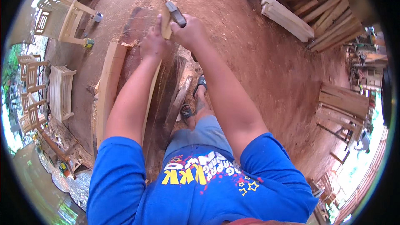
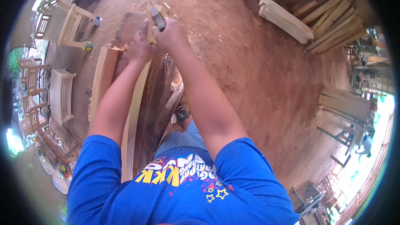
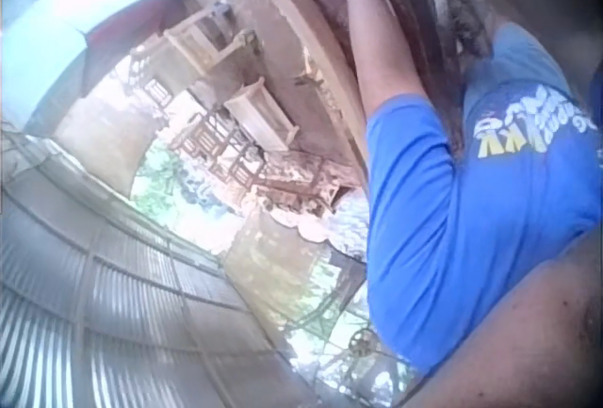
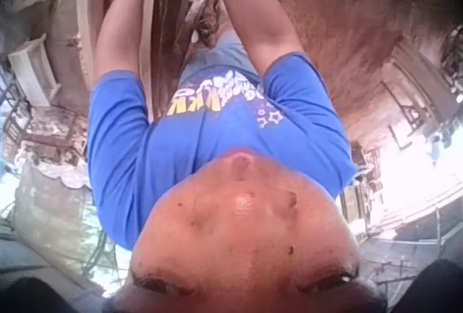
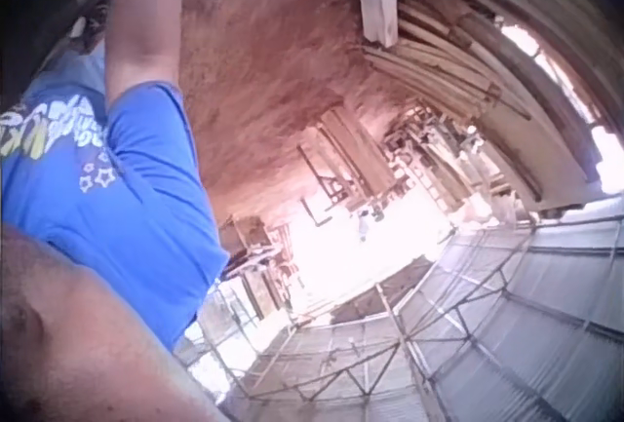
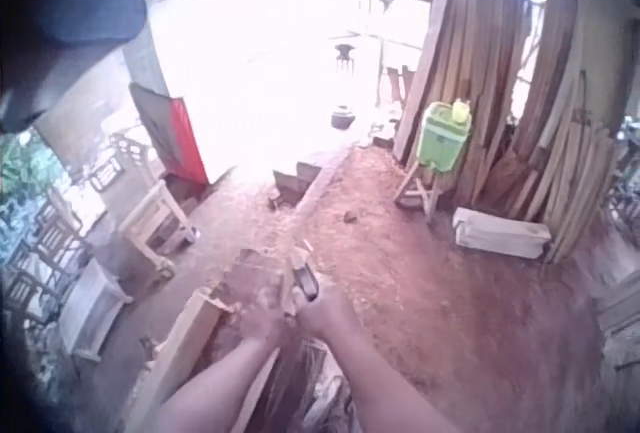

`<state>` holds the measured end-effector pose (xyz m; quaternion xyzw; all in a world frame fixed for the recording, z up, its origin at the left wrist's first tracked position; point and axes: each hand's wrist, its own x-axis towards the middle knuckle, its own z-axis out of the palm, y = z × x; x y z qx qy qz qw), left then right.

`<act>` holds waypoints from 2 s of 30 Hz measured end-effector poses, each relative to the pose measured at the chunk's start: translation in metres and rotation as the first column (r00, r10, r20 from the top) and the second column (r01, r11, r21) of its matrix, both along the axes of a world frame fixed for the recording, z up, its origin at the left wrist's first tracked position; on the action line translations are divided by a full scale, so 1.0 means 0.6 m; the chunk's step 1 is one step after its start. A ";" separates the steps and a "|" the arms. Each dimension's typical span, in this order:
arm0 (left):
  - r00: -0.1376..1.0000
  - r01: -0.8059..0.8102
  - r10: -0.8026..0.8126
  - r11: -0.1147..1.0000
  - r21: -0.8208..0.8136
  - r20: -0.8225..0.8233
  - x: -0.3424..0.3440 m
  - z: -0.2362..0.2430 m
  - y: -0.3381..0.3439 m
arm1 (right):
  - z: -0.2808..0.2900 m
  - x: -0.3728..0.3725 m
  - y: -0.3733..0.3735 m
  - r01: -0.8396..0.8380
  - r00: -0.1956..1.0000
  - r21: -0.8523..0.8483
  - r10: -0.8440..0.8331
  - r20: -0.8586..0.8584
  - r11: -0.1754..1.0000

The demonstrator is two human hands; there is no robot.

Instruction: Cutting a small piece of wood with a hand saw in a furniture workshop.

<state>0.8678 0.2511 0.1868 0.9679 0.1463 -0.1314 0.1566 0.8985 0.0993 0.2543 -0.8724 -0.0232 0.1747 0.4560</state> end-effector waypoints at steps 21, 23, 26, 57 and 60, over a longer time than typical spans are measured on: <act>0.983 0.125 -0.144 0.978 0.164 0.114 0.005 -0.059 0.042 | -0.005 0.031 0.032 0.006 0.994 0.041 -0.001 -0.111 0.999; 0.989 0.099 -0.111 0.988 0.122 0.096 0.008 -0.040 0.007 | -0.025 0.013 0.001 0.024 0.994 0.050 -0.019 -0.104 0.998; 0.999 0.031 -0.033 0.996 0.082 0.026 0.017 -0.036 0.043 | -0.020 -0.118 -0.045 -0.041 0.957 0.005 0.038 0.289 0.999; 0.999 0.022 -0.023 1.000 0.014 0.044 -0.003 -0.016 0.035 | 0.111 -0.435 -0.263 0.099 0.988 -0.007 -0.099 -0.115 0.995; 1.000 0.015 -0.015 1.000 -0.026 0.006 -0.005 -0.005 0.015 | -0.006 -0.305 -0.206 0.055 0.992 0.021 -0.057 0.115 0.998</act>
